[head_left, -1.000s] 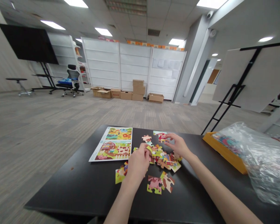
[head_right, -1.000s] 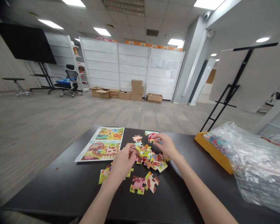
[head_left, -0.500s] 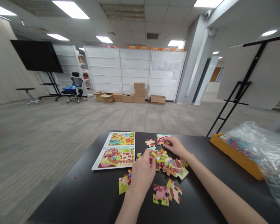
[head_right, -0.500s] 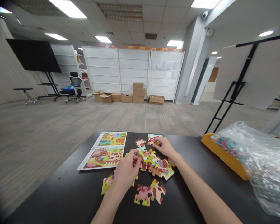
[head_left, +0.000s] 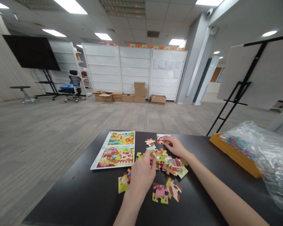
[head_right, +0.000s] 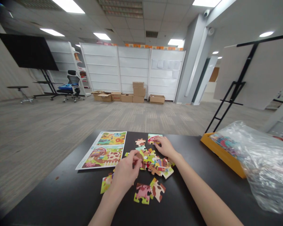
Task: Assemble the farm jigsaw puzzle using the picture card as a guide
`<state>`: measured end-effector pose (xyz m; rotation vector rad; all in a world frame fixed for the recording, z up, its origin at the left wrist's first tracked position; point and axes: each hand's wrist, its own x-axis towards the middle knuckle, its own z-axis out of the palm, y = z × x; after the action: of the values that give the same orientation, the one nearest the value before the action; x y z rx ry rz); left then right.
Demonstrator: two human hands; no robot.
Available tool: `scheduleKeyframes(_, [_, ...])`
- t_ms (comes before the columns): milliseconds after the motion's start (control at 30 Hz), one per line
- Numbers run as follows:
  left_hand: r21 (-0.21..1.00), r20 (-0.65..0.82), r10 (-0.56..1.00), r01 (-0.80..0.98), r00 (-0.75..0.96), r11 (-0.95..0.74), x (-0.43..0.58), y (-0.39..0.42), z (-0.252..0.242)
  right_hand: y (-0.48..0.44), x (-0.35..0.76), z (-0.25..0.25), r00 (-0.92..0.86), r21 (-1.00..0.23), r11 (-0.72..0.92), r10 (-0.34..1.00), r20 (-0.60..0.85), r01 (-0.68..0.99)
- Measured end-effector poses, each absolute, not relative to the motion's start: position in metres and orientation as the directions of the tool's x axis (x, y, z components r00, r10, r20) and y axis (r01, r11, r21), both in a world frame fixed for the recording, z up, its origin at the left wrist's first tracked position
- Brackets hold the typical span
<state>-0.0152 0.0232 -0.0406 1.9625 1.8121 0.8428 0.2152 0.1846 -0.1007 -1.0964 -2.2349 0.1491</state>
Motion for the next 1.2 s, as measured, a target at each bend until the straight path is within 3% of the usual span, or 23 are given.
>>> scheduleKeyframes(600, [0.586, 0.200, 0.978, 0.794, 0.054, -0.164, -0.0151, 0.0218, -0.0400, 0.1850, 0.2169, -0.1024, -0.471, -0.337, 0.636, 0.756, 0.455, 0.695])
scheduleKeyframes(1200, [0.576, 0.194, 0.978, 0.799, 0.075, -0.175, -0.0124, 0.0197, -0.0387, 0.1837, 0.2128, -0.0955, -0.523, -0.230, 0.642, 0.745, 0.414, 0.732])
